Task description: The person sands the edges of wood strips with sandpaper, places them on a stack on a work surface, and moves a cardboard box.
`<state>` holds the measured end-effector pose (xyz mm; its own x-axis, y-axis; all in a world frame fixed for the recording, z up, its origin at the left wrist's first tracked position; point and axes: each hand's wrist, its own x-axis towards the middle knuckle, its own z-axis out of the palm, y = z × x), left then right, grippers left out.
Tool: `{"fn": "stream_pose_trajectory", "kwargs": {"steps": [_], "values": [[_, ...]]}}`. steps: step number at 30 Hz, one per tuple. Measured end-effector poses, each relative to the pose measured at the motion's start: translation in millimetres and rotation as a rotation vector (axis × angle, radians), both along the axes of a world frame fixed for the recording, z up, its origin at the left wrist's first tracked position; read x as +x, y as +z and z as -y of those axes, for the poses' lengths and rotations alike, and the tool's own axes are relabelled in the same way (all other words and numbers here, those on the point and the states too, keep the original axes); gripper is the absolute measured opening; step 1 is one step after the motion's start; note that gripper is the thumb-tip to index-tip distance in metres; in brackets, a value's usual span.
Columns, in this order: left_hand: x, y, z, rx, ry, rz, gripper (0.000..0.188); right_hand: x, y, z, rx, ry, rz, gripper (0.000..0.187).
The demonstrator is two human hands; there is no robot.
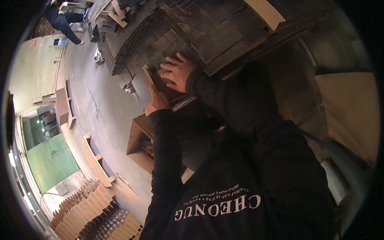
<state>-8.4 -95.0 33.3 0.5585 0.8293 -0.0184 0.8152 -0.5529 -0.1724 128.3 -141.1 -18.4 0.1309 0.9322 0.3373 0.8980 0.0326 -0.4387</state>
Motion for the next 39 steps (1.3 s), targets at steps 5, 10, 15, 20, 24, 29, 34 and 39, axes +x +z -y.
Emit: {"fn": "stream_pose_trajectory", "kwargs": {"steps": [5,10,15,20,24,29,34,39], "values": [[-38,-29,44,-0.073,-0.14,0.077,0.056,8,-12,1,0.041,-0.051,-0.005,0.035],[-46,6,-55,-0.073,0.094,0.287,0.038,12,-8,-2,0.042,-0.041,-0.003,0.034],[-30,4,-9,-0.267,0.14,0.662,0.057,7,6,3,-0.135,-0.005,-0.018,0.034],[-39,-32,-15,-0.527,-0.071,0.749,0.054,5,3,3,-0.047,-0.013,-0.064,0.033],[-33,-12,-20,-0.451,-0.275,0.525,0.049,10,-5,4,-0.027,-0.03,-0.086,0.033],[-29,6,-48,0.088,-0.549,0.33,0.041,7,3,2,-0.052,-0.01,-0.031,0.034],[-60,26,-52,0.035,-0.419,0.386,0.019,8,-8,3,-0.005,-0.013,-0.059,0.033],[-56,-12,-17,-0.266,-0.079,0.765,0.03,6,3,3,-0.025,-0.022,-0.022,0.032]]}}
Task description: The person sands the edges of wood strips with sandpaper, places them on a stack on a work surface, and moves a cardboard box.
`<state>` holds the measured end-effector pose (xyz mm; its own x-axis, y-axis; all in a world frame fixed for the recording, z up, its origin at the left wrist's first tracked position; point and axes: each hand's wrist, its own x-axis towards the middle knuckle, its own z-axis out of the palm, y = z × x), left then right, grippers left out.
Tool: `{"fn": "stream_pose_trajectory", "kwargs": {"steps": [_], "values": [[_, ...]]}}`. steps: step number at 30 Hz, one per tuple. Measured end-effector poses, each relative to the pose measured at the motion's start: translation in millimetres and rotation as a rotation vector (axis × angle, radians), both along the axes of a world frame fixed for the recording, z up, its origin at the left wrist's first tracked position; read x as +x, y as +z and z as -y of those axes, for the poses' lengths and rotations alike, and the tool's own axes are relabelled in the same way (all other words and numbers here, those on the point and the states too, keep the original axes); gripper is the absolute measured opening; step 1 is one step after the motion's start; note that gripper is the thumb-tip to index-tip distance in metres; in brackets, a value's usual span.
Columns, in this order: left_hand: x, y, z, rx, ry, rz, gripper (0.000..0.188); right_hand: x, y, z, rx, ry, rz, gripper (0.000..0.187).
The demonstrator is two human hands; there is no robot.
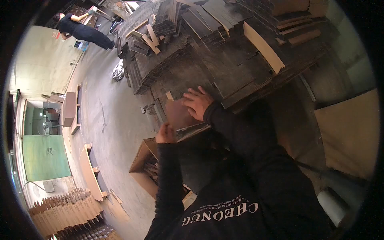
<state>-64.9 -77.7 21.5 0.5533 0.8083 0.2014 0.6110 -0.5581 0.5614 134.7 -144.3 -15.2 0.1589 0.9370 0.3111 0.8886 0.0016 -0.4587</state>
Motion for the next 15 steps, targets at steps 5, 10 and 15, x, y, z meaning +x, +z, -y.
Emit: {"fn": "stream_pose_trajectory", "kwargs": {"steps": [5,10,15], "values": [[13,-23,31,0.098,-0.114,-0.35,0.056,-1,-3,0,0.077,0.014,-0.005,0.03],[50,-16,-2,0.238,0.065,-0.493,0.062,0,-2,0,0.064,-0.008,0.012,0.032],[33,-56,15,0.717,-0.188,-0.485,0.08,6,-7,2,0.078,-0.029,-0.026,0.03]]}}
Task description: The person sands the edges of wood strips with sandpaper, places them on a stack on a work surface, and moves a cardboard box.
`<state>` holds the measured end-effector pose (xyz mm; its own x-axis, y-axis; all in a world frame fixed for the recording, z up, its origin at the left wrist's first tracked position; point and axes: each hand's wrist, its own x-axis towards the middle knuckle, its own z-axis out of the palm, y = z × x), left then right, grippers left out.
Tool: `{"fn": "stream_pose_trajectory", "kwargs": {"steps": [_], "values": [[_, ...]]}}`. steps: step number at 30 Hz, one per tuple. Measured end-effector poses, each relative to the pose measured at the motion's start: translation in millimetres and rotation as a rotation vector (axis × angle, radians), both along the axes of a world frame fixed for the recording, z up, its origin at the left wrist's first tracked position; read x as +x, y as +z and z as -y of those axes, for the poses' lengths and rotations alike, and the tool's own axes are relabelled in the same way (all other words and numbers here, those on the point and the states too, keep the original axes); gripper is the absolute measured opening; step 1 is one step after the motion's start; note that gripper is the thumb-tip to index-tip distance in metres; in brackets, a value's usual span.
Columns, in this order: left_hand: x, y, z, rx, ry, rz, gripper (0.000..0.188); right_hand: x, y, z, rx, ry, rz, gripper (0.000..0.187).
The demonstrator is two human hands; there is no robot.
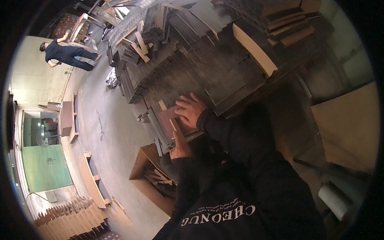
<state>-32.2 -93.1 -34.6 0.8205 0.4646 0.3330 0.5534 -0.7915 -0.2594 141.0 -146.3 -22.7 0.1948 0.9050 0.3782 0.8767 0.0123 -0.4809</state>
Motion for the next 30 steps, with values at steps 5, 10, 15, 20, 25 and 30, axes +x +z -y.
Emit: {"fn": "stream_pose_trajectory", "kwargs": {"steps": [5,10,15,20,25,30], "values": [[33,59,-16,-0.523,0.471,0.013,0.065,-7,2,-2,0.03,0.013,0.031,0.029],[-13,29,5,-0.086,-0.168,0.233,0.052,-14,12,-4,-0.139,0.074,0.02,0.032],[13,60,21,-0.677,0.51,-0.235,0.056,-9,16,3,-0.084,0.034,0.011,0.029],[-14,113,-26,-0.688,0.727,0.296,0.047,-2,24,2,-0.164,0.119,0.015,0.05],[-178,77,-40,-0.376,1.19,0.049,0.05,-8,41,6,-0.332,0.155,0.199,0.09],[-189,46,-28,-0.401,0.783,0.404,0.048,-3,38,10,-0.302,0.219,0.068,0.079]]}}
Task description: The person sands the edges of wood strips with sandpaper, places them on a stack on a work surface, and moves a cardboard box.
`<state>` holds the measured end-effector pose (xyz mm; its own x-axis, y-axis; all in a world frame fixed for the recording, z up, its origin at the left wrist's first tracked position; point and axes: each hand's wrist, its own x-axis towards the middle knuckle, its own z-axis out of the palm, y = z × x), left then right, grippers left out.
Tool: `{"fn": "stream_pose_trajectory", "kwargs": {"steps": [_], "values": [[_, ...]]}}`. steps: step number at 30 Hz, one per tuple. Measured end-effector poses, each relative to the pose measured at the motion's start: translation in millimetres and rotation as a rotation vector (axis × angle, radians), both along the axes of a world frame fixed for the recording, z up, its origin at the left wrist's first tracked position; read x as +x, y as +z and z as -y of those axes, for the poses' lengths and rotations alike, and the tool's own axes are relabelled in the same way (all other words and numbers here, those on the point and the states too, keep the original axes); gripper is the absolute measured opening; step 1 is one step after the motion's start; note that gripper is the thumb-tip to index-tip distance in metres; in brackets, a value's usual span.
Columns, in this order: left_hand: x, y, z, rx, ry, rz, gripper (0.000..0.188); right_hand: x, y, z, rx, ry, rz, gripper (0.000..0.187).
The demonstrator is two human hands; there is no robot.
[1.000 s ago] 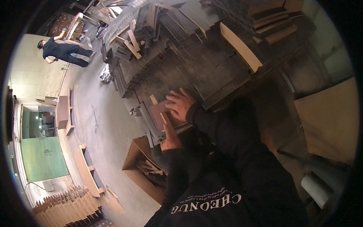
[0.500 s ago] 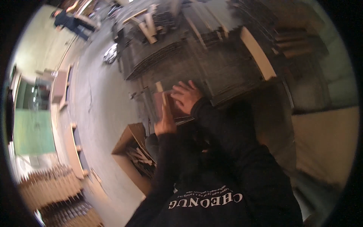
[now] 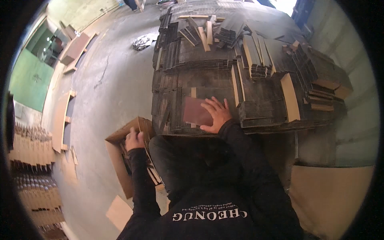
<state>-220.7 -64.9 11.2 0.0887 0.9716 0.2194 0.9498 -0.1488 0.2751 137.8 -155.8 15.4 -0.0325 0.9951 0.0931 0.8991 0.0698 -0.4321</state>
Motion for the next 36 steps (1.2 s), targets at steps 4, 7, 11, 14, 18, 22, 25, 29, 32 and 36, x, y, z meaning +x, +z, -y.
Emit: {"fn": "stream_pose_trajectory", "kwargs": {"steps": [4,7,11,14,18,22,25,29,32,36], "values": [[53,-38,-12,-0.019,-0.177,0.149,0.04,-2,3,2,0.192,-0.037,-0.26,0.042],[96,-26,-13,0.036,-0.42,0.302,0.041,0,-14,-1,0.416,-0.234,-0.379,0.032],[152,-7,24,-0.019,-0.518,0.18,0.048,4,-12,0,0.484,-0.44,-0.589,0.026],[152,-15,42,-0.001,-0.515,0.002,0.059,0,-9,-1,0.514,-0.479,-0.656,0.027],[138,-11,53,-0.037,-0.565,-0.058,0.063,5,-15,1,0.499,-0.489,-0.622,0.029],[135,-6,47,0.074,-0.618,-0.145,0.056,4,-13,-1,0.495,-0.491,-0.642,0.03],[139,-5,46,0.098,-0.643,-0.088,0.049,6,-20,-3,0.478,-0.492,-0.613,0.029],[132,-11,51,0.081,-0.624,0.154,0.04,4,-19,-2,0.514,-0.5,-0.618,0.029],[133,-19,59,0.11,-0.514,0.525,0.04,2,-13,-3,0.521,-0.488,-0.638,0.029],[136,-39,63,-0.056,-0.451,0.665,0.044,3,-14,-2,0.519,-0.483,-0.632,0.029]]}}
